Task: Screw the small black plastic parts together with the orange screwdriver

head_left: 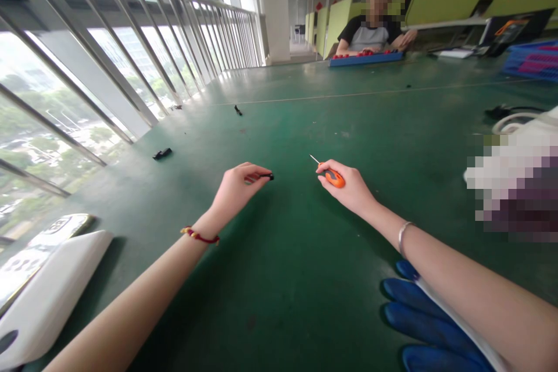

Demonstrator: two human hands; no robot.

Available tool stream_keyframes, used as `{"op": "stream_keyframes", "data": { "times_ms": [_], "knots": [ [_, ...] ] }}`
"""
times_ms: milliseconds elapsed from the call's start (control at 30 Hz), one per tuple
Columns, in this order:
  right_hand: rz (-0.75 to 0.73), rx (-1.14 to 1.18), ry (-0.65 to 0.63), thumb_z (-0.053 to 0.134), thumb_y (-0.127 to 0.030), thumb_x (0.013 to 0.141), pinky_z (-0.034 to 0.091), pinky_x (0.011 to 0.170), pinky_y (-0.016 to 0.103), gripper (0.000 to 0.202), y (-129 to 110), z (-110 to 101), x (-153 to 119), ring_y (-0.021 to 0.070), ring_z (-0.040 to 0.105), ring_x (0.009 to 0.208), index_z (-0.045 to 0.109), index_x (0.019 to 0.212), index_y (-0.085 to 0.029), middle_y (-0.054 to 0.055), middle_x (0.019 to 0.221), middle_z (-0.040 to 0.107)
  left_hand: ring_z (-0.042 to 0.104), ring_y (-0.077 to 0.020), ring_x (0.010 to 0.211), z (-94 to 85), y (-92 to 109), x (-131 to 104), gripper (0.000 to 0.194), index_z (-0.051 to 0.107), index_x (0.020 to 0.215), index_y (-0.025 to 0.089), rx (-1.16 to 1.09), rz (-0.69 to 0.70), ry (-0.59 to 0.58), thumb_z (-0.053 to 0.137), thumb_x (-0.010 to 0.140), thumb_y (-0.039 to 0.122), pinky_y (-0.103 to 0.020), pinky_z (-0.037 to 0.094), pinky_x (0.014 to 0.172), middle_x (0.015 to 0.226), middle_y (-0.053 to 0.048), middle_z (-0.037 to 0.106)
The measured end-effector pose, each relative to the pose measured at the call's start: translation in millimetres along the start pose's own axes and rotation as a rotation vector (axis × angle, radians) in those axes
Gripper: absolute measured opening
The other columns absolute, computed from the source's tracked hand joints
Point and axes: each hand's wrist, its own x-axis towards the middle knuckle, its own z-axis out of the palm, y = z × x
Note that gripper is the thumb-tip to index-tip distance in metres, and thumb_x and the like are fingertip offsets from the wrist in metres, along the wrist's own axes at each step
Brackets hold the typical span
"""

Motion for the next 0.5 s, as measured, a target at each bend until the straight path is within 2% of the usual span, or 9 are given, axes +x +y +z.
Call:
{"op": "stream_keyframes", "data": {
  "times_ms": [100,233,333,500],
  "knots": [
    [0.010,0.001,0.019,0.056,-0.023,0.077,0.045,0.072,0.029,0.014,-1.4,-0.4,0.3,0.0180,0.062,0.076,0.059,0.091,-0.022,0.003,0.089,0.067,0.063,-0.0136,0.072,30.1,27.7,15.8,0.020,0.074,0.090,0.019,-0.020,0.141,-0.054,0.060,0.080,0.028,-0.025,0.051,0.070,0.088,-0.004,0.069],
    [0.039,0.017,0.077,0.057,-0.023,0.075,0.042,0.063,0.026,0.024,-2.4,-0.6,1.3,0.0149,0.056,0.062,0.054,0.099,-0.022,-0.002,0.071,0.059,0.062,-0.0149,0.075,60.6,50.2,30.9,0.017,0.075,0.088,0.019,0.058,0.184,-0.076,0.059,0.080,0.020,-0.026,0.050,0.071,0.089,-0.004,0.068],
    [0.052,0.031,0.122,0.057,-0.023,0.074,0.041,0.061,0.026,0.024,-2.7,-1.0,2.3,0.0139,0.054,0.058,0.051,0.098,-0.022,-0.004,0.067,0.058,0.062,-0.0158,0.078,74.4,50.5,34.1,0.018,0.074,0.089,0.020,0.103,0.202,-0.098,0.058,0.081,0.018,-0.027,0.049,0.073,0.089,-0.004,0.067],
    [-0.052,0.097,0.222,0.056,-0.022,0.076,0.047,0.068,0.027,0.018,-8.2,-2.8,2.4,0.0167,0.064,0.074,0.052,0.093,-0.022,0.003,0.085,0.067,0.062,-0.0155,0.082,79.8,35.7,34.0,0.017,0.071,0.090,0.020,0.076,0.228,-0.080,0.056,0.083,0.019,-0.027,0.050,0.076,0.092,-0.003,0.067]
  ]
}}
